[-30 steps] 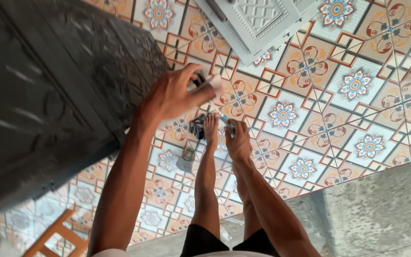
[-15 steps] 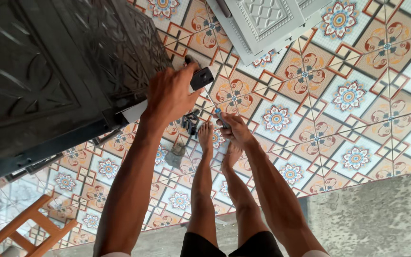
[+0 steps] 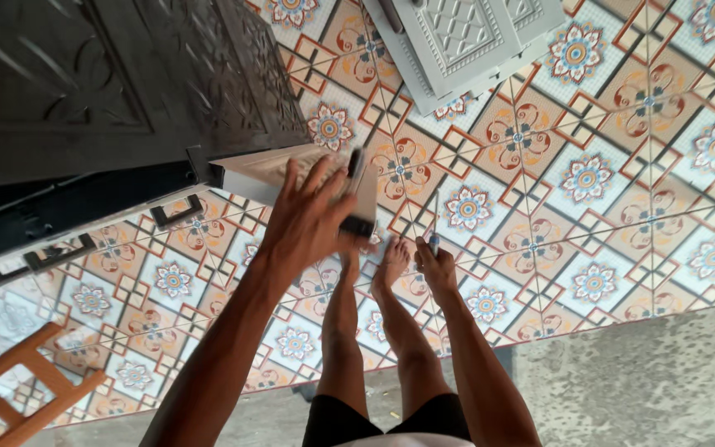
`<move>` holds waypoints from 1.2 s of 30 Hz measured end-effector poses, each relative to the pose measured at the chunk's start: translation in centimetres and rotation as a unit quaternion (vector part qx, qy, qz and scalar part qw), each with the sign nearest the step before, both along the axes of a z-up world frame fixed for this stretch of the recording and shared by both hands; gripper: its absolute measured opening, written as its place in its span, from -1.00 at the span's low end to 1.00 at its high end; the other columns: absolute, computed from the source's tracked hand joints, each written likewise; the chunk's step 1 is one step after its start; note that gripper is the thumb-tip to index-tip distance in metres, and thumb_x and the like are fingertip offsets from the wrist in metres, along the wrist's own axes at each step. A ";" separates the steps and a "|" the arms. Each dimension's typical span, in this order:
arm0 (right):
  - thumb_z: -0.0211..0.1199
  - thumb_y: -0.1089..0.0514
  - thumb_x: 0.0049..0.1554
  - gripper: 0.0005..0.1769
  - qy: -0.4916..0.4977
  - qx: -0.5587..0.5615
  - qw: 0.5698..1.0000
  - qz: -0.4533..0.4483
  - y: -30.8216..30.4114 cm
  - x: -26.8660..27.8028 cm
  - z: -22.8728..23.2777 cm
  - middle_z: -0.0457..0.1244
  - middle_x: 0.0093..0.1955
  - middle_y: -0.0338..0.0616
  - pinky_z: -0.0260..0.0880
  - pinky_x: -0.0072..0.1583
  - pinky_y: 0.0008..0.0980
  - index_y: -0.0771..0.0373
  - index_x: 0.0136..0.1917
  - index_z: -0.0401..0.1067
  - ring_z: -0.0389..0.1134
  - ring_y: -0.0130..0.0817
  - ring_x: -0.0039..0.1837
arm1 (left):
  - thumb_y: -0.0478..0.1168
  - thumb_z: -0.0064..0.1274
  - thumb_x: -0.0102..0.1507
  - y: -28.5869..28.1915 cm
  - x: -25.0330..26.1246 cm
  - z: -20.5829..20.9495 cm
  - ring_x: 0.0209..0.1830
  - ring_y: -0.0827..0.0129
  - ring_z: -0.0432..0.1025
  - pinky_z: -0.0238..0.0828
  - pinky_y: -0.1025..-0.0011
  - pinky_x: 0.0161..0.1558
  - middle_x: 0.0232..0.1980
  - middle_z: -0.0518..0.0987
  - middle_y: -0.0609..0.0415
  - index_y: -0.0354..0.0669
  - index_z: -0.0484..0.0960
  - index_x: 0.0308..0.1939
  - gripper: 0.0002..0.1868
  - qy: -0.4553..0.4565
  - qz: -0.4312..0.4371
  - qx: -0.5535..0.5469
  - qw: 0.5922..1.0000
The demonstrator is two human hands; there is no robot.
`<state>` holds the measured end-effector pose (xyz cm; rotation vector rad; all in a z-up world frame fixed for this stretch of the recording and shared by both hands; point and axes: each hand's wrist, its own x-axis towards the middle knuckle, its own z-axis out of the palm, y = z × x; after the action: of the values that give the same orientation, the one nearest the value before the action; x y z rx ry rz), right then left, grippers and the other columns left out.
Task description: The person unpacks hardware from a plastic bag and uses a screwdriver to attach a handle to a white cabinet door. They then position the door and secure it to the cabinet frame by tightening screws.
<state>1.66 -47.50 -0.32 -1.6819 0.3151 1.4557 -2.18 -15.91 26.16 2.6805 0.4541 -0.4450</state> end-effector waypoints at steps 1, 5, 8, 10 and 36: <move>0.24 -0.17 0.25 -0.54 -0.055 0.006 0.997 0.052 0.3 0.6 0.9 0.22 -0.36 -0.23 0.24 -0.22 -0.39 0.30 -0.15 0.45 0.20 -0.48 -0.30 | 0.54 0.18 -0.09 -0.7 -1.1 0.4 0.45 -0.14 0.10 -0.04 -0.42 0.25 0.33 0.43 -0.28 -0.23 0.68 -0.18 -0.12 -0.024 -0.004 0.015 1.000; 0.21 -0.14 0.16 -0.55 -0.191 0.077 0.966 0.153 4.7 1.6 2.3 0.30 -0.32 -0.16 0.31 -0.16 -0.30 0.19 0.15 0.55 0.27 -0.40 -0.25 | 0.33 0.29 0.05 -3.6 -5.4 0.9 0.58 -0.17 -0.06 -0.01 -0.42 0.27 0.57 0.09 -0.32 -0.29 0.62 -0.11 -0.27 -0.073 0.069 0.015 0.995; 0.40 -0.09 0.09 -0.49 -0.297 0.118 0.918 0.234 9.5 1.3 0.8 0.33 -0.14 -0.02 0.37 0.08 -0.17 0.20 0.21 0.51 0.39 -0.13 0.02 | 0.16 0.30 0.06 -5.3 -7.9 0.9 0.65 -0.11 -0.09 0.10 -0.38 0.30 0.63 0.04 -0.26 -0.26 0.59 0.05 -0.33 -0.087 0.115 0.026 0.989; 0.47 -0.03 -0.03 -0.30 -0.355 0.150 0.887 0.255 11.5 0.7 -0.7 0.32 -0.07 0.07 0.36 0.11 -0.12 0.18 0.35 0.46 0.35 -0.04 0.09 | 0.12 0.31 0.00 -6.4 -9.1 0.8 0.64 -0.09 -0.11 0.15 -0.41 0.24 0.61 0.04 -0.24 -0.24 0.58 0.15 -0.25 -0.067 0.143 0.023 0.987; 0.46 0.00 0.09 -0.48 -0.394 0.196 0.839 0.320 14.9 -1.1 -0.9 0.35 0.07 0.10 0.42 0.05 -0.16 0.25 0.25 0.51 0.41 -0.11 0.05 | 0.09 0.35 0.13 -7.0 -12.1 -1.4 0.66 -0.07 -0.15 0.13 -0.27 0.44 0.63 0.00 -0.24 -0.16 0.33 0.44 -0.10 -0.144 0.188 0.050 0.970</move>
<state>0.61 -32.56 -1.17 -1.9413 -1.0193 0.9990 -14.26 -22.94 24.76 2.6068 0.8878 0.0766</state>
